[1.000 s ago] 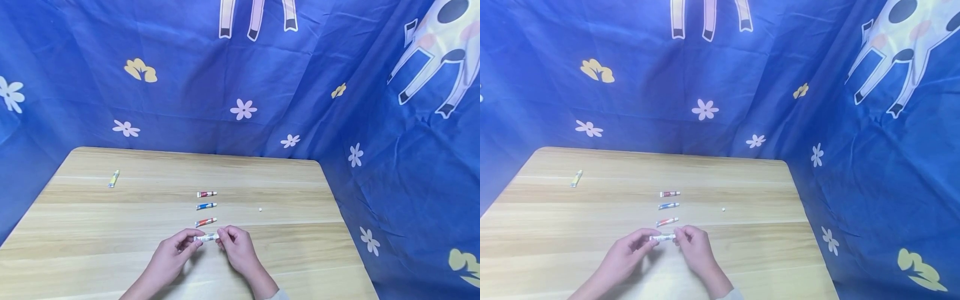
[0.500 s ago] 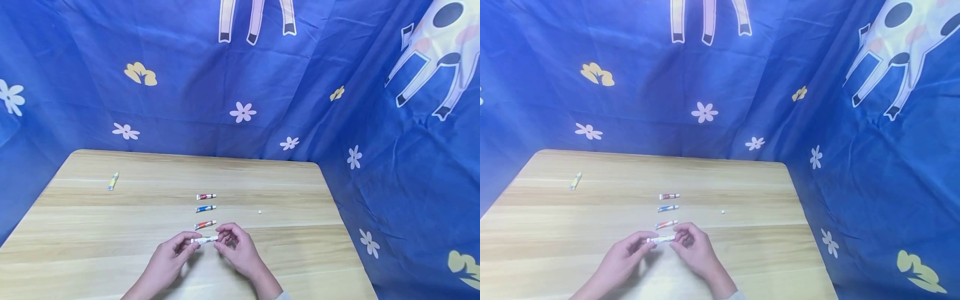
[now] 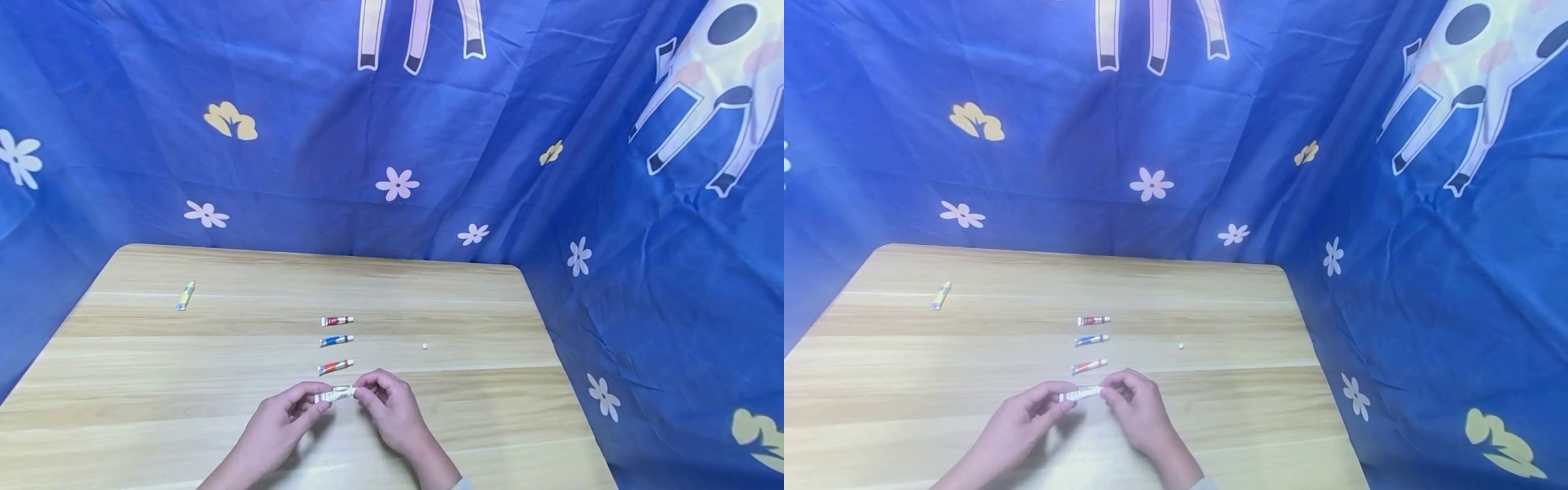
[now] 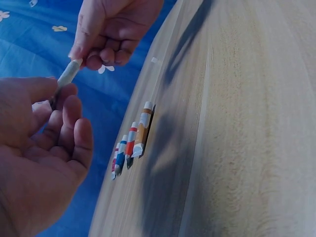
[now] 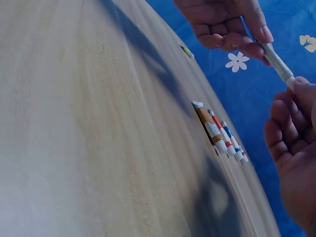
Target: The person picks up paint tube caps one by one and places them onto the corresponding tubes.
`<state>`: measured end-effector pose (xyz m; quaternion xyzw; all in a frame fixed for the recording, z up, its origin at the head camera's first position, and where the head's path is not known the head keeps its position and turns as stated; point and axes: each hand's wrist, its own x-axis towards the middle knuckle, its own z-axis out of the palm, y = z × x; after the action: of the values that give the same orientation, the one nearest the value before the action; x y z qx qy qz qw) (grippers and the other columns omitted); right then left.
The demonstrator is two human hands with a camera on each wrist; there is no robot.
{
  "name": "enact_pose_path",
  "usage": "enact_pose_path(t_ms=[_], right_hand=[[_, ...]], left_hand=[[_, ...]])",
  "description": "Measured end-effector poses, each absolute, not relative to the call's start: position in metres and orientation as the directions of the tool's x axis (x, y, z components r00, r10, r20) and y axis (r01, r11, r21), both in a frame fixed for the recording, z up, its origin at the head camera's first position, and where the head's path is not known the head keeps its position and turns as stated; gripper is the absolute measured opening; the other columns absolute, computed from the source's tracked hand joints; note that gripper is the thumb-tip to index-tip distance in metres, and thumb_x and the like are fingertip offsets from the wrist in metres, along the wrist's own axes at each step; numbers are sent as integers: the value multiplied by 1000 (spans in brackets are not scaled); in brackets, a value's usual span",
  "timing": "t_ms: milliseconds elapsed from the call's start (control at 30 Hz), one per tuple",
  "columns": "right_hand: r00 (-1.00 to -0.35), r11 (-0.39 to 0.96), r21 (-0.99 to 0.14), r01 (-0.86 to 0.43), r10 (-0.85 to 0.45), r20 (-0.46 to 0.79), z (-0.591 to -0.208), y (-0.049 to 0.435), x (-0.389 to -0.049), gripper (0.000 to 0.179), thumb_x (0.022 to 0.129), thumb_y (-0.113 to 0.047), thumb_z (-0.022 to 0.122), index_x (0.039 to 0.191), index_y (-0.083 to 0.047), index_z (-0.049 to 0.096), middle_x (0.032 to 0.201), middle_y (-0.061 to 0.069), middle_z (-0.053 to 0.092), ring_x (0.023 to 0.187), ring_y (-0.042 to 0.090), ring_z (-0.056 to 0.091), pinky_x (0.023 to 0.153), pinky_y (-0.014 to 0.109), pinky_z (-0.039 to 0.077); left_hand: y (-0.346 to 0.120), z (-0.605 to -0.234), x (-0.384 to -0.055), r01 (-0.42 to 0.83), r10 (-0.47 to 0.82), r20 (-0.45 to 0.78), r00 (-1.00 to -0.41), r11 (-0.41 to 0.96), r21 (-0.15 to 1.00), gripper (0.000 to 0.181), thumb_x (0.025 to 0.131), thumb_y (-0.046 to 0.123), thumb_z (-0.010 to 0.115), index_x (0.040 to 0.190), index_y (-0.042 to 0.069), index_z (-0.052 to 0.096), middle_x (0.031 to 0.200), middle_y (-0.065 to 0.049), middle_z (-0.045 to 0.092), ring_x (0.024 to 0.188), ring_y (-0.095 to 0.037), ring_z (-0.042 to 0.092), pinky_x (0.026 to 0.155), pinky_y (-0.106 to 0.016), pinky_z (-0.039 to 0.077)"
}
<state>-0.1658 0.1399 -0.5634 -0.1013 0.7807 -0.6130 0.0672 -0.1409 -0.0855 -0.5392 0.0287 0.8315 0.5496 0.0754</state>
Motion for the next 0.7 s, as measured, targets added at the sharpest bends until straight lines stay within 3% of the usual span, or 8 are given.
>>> enact_pose_path(t_ms=[133, 267, 433, 600, 700], right_hand=[[-973, 244, -968, -52, -231, -6, -564, 139, -165, 17, 106, -24, 70, 108, -8, 73, 98, 18, 74, 79, 6, 62, 74, 18, 57], [-963, 296, -953, -58, -267, -25, -565, 136, -162, 21, 113, -28, 56, 109, -9, 64, 98, 16, 72, 84, 13, 64, 78, 22, 57], [-952, 372, -922, -110, -307, -11, -566, 134, -159, 27, 118, -35, 40, 108, -14, 54, 97, 13, 69, 85, 9, 62, 80, 21, 53], [-948, 391, -911, -133, -320, 1, -567, 135, -159, 28, 118, -35, 38, 107, -13, 52, 96, 11, 66, 85, 11, 60, 79, 20, 52], [-947, 383, -915, -125, -321, -5, -568, 136, -158, 27, 118, -35, 39, 107, -13, 52, 96, 11, 66, 85, 11, 61, 79, 21, 52]], left_hand=[[-84, -538, -140, -25, 124, -83, -989, 410, 912, 22, 95, 19, 83, 116, 26, 79, 91, 6, 79, 79, 2, 66, 75, -21, 55], [-82, -537, -139, -31, 118, -89, -989, 427, 904, 26, 92, 21, 86, 117, 26, 81, 93, 8, 82, 82, 3, 70, 78, -21, 57], [-78, -538, -138, -35, 109, -90, -990, 426, 904, 27, 90, 21, 88, 115, 25, 83, 93, 9, 83, 82, 3, 71, 77, -21, 58], [-77, -541, -138, 4, 114, -49, -992, 425, 905, 26, 89, 21, 88, 114, 28, 83, 94, 11, 84, 82, 5, 71, 76, -21, 59], [-76, -543, -139, 87, 138, 25, -990, 464, 881, 28, 89, 18, 88, 114, 29, 82, 87, 16, 79, 77, 7, 65, 73, -21, 58]])
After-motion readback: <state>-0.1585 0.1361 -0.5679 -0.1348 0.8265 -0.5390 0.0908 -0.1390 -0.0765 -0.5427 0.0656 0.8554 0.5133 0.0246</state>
